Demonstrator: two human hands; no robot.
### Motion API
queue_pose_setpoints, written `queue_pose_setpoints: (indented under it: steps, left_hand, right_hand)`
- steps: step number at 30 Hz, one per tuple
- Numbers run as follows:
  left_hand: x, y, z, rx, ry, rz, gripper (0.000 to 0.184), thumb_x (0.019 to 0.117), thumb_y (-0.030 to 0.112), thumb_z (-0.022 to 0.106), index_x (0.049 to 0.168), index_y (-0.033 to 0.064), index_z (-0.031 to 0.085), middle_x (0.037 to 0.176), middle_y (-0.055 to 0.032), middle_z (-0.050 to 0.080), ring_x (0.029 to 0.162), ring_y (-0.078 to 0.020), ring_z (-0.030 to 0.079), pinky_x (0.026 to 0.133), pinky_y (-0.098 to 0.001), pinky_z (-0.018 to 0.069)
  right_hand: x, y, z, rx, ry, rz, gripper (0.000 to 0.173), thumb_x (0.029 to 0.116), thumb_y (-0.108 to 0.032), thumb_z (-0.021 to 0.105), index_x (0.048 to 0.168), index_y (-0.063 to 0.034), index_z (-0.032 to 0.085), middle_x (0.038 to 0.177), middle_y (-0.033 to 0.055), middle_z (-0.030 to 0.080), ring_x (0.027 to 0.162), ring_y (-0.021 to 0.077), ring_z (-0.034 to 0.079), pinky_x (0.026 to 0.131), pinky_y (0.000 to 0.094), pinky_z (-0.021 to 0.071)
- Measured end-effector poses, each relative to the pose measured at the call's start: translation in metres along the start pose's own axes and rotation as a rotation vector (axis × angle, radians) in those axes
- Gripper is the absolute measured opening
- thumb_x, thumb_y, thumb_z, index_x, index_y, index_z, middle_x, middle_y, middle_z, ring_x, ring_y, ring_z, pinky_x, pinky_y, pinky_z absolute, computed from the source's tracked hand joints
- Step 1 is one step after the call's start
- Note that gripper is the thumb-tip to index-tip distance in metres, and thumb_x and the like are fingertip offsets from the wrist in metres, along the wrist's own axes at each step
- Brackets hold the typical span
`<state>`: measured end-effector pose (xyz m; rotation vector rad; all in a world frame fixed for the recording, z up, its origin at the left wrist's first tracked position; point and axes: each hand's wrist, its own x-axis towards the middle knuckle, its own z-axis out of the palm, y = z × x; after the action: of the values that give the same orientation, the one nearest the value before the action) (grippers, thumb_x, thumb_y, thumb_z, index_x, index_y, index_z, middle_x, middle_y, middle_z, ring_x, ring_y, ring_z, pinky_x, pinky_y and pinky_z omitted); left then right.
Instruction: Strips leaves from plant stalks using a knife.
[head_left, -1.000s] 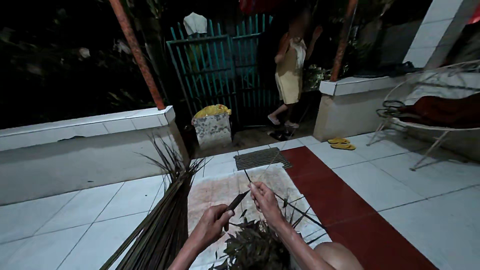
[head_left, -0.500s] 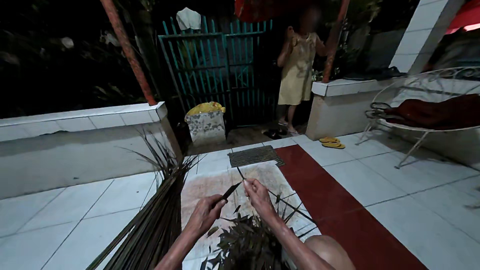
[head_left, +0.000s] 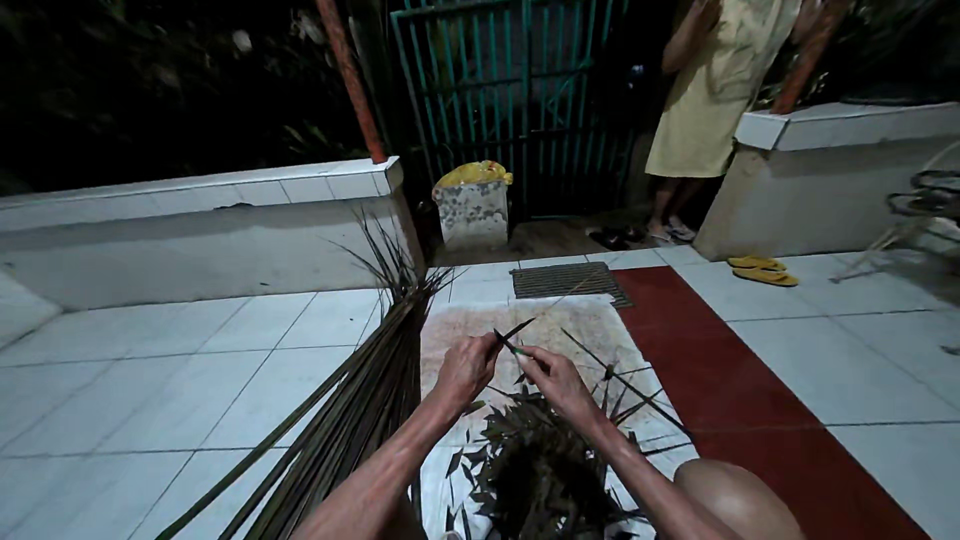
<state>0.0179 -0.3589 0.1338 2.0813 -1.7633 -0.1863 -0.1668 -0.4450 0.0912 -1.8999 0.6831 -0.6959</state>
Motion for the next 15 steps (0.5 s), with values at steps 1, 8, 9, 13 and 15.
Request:
queue_pose_setpoints:
  steps: [1, 8, 9, 13, 15]
  left_hand:
    - [0.0, 0.003, 0.001, 0.024, 0.002, -0.002, 0.033, 0.1081, 0.03, 0.046, 0.105, 0.0076, 0.069, 0.084, -0.0125, 0.068, 0.084, -0.0309, 0.069, 0.077, -0.052, 0.0554]
    - [-0.003, 0.029, 0.003, 0.131, 0.012, -0.094, 0.027, 0.1071, 0.023, 0.046, 0.112, 0.0091, 0.069, 0.09, -0.0151, 0.071, 0.088, -0.0352, 0.072, 0.077, -0.0542, 0.0566]
    - [-0.003, 0.034, 0.004, 0.144, 0.008, -0.109, 0.026, 0.1068, 0.022, 0.046, 0.112, 0.0094, 0.069, 0.09, -0.0154, 0.071, 0.089, -0.036, 0.072, 0.077, -0.0549, 0.0565]
    - [-0.001, 0.037, 0.007, 0.16, 0.034, -0.115, 0.027, 0.1071, 0.023, 0.047, 0.11, 0.0097, 0.07, 0.091, -0.0159, 0.072, 0.09, -0.037, 0.072, 0.077, -0.0559, 0.057]
    - [-0.002, 0.038, 0.008, 0.164, 0.039, -0.099, 0.026, 0.1067, 0.022, 0.047, 0.108, 0.0099, 0.07, 0.088, -0.0154, 0.072, 0.087, -0.0364, 0.073, 0.075, -0.0553, 0.0571]
  right_hand:
    - [0.0, 0.0, -0.001, -0.003, 0.005, 0.009, 0.036, 0.1056, -0.04, 0.054, 0.128, -0.0175, 0.072, 0.082, -0.0012, 0.068, 0.068, 0.0098, 0.061, 0.066, 0.0302, 0.0528]
    - [-0.008, -0.013, -0.001, -0.117, 0.106, 0.076, 0.036, 0.1052, -0.036, 0.053, 0.133, -0.0213, 0.071, 0.086, 0.0025, 0.071, 0.073, 0.015, 0.065, 0.072, 0.0392, 0.0562]
    - [-0.008, -0.013, -0.001, -0.12, 0.117, 0.09, 0.036, 0.1051, -0.036, 0.053, 0.133, -0.022, 0.071, 0.088, 0.003, 0.071, 0.074, 0.0158, 0.066, 0.073, 0.0405, 0.0563]
    - [-0.004, -0.008, -0.002, -0.1, 0.128, 0.095, 0.037, 0.1048, -0.039, 0.052, 0.132, -0.0237, 0.071, 0.091, 0.003, 0.073, 0.078, 0.0161, 0.067, 0.077, 0.042, 0.0557]
    - [-0.004, -0.007, -0.003, -0.099, 0.134, 0.101, 0.037, 0.105, -0.04, 0.052, 0.132, -0.0242, 0.072, 0.09, 0.0023, 0.073, 0.076, 0.0157, 0.066, 0.076, 0.0418, 0.0551]
